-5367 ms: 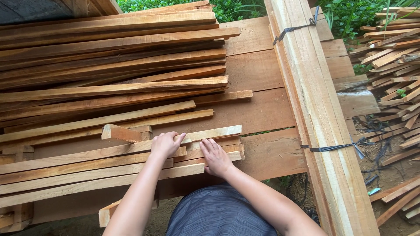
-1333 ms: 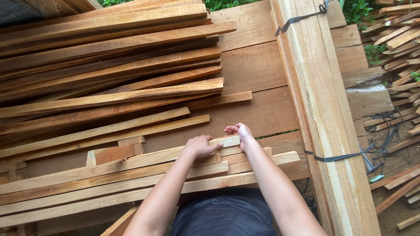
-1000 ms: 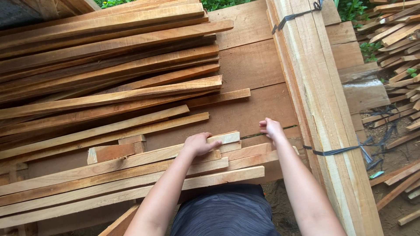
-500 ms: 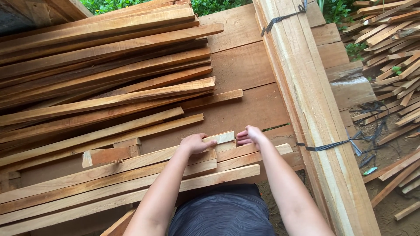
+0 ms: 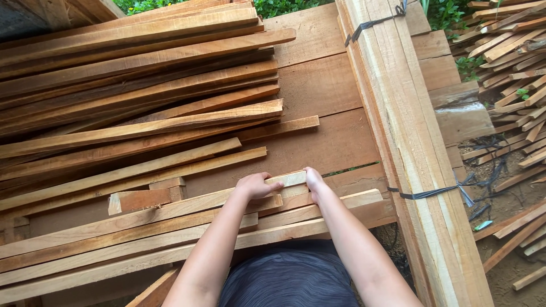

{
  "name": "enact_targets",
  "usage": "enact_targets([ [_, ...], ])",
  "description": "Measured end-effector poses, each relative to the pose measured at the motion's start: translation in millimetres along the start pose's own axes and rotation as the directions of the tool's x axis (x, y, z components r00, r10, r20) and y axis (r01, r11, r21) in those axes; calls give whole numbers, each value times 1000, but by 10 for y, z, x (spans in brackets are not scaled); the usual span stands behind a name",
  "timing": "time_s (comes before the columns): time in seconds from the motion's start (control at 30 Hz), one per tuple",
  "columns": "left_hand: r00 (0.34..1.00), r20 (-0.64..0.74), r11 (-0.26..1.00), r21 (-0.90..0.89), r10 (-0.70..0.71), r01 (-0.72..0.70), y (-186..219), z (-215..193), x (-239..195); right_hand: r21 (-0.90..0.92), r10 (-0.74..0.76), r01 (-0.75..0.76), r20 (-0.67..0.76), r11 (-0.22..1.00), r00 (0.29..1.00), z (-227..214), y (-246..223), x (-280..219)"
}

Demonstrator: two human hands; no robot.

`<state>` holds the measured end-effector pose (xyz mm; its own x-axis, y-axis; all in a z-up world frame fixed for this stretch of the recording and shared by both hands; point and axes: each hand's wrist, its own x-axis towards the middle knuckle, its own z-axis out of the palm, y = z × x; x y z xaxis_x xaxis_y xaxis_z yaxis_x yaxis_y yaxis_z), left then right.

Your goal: The person stacks thin wooden planks on a wooden workbench, aligning them by hand. They then use a black strap to tie the stack of planks together, securing it with a knot.

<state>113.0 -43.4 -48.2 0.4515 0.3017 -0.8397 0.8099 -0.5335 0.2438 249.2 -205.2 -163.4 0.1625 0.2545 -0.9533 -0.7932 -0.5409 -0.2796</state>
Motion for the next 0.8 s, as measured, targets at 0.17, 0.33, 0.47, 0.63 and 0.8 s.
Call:
enact_targets([
  [0.17, 1000, 26, 1000, -10, -5, 5, 42, -47, -15, -16, -60, 59, -95, 998, 994, -13, 70, 197],
  [0.33, 1000, -25, 1000, -16, -1, 0, 40, -45, -116, -60, -79, 75, -75, 995, 994, -120, -6, 187],
  [0.47, 992, -116, 998, 29, 53, -50, 40, -13, -248, -569, -393, 324, 2, 755, 920, -574, -349, -241],
  [0.63, 966, -229, 984, 154, 124, -90, 46, 95, -275, -653, -487, 217, -265, 725, 832, -1539, -536, -690],
  [0.8, 943, -278, 979, 145, 182, -146, 16, 187, -258, -502, -314, 164, -231, 849, 921, -1904, -275, -586],
])
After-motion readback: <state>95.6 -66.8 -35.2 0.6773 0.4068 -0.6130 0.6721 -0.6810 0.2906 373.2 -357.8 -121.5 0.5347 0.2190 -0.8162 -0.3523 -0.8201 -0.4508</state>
